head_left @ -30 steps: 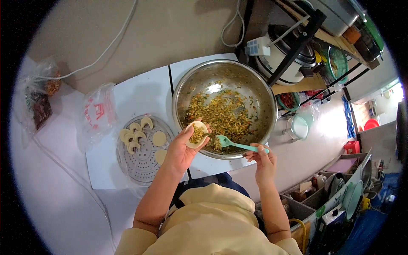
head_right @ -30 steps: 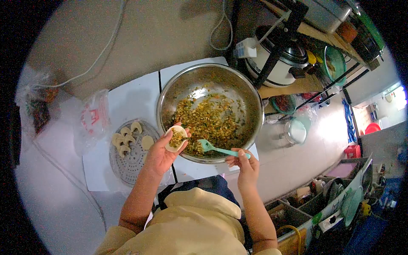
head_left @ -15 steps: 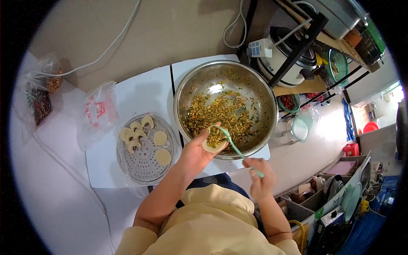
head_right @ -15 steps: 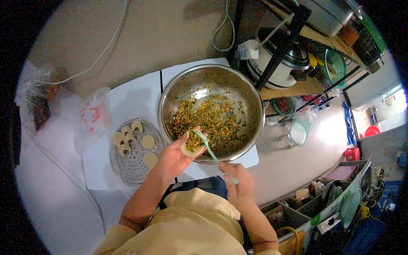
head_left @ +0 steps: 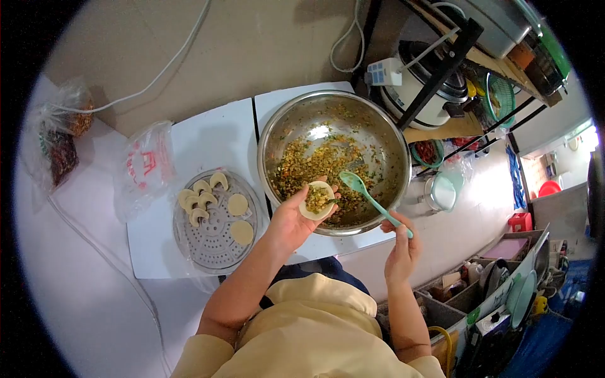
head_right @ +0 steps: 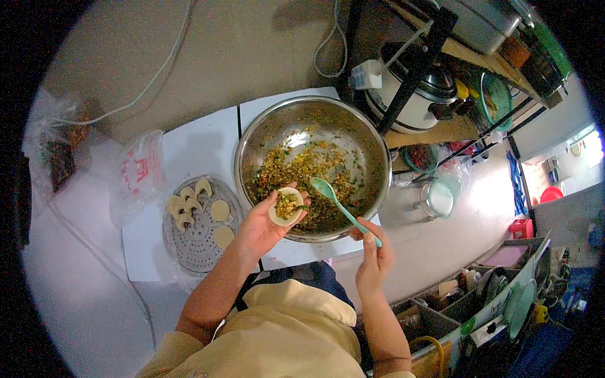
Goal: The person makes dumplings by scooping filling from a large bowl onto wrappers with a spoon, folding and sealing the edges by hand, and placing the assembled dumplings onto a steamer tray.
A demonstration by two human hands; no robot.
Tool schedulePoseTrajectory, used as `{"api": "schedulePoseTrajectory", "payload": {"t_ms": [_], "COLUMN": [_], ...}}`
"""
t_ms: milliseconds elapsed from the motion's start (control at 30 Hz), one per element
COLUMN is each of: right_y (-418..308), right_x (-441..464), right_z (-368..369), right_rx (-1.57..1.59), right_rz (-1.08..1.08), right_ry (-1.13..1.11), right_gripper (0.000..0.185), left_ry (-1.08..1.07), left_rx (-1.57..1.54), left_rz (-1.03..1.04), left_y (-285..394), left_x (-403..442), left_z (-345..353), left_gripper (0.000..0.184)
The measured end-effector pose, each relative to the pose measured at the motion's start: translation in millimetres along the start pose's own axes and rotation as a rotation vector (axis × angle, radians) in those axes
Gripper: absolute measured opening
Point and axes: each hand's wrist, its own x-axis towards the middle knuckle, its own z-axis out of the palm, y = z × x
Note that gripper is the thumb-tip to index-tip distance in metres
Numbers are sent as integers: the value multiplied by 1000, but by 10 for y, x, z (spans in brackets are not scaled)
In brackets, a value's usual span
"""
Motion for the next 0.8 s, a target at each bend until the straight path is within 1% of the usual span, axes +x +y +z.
{"api": "schedulePoseTrajectory", "payload": {"t_ms": [33,100,133,167,233,267,400,467,500,567,600,667,800], "right_y": [-10,-29,2,9,20,-14,-163,-187,-213,-260,-254,-244,-268], "right_x": [56,152,162,160,159,156,193,211,228,267,278,297,318], "right_z": [-1,8,26,50,97,110,194,277,313,371,374,379,396], "right_rx": [0,-770,-877,-877,-1015,-1057,-994,-733,-735,-714,-714,-773,-783], "right_rz": [0,-264,-313,-312,-433,-392,-385,-413,-414,-561,-563,-645,-679], "right_ry": [1,-261,-338,-335,-459,-495,-519,-339,-338,-323,-323,-356,-362], "right_gripper": [28,23,20,20,19,21,24,27,27,24,24,22,19], "left_ry": [0,-11,-11,-9,-7,0,13,-25,-59,-67,-73,-81,-93], "left_rx": [0,7,9,35,62,78,84,86,88,80,73,63,80], "left_rz": [-1,-7,-9,-1,8,23,18,4,-8,-14,-20,-20,-23], "left_y": [3,5,-2,-14,-31,-40,-67,-88,-98,-119,-125,-116,-96], "left_x": [-8,-26,-34,-43,-60,-76,-184,-234,-252,-258,-258,-274,-317], "left_z": [10,40,53,66,90,100,219,278,288,268,257,256,279], "left_gripper": [42,41,41,40,40,39,37,38,38,39,39,40,39]}}
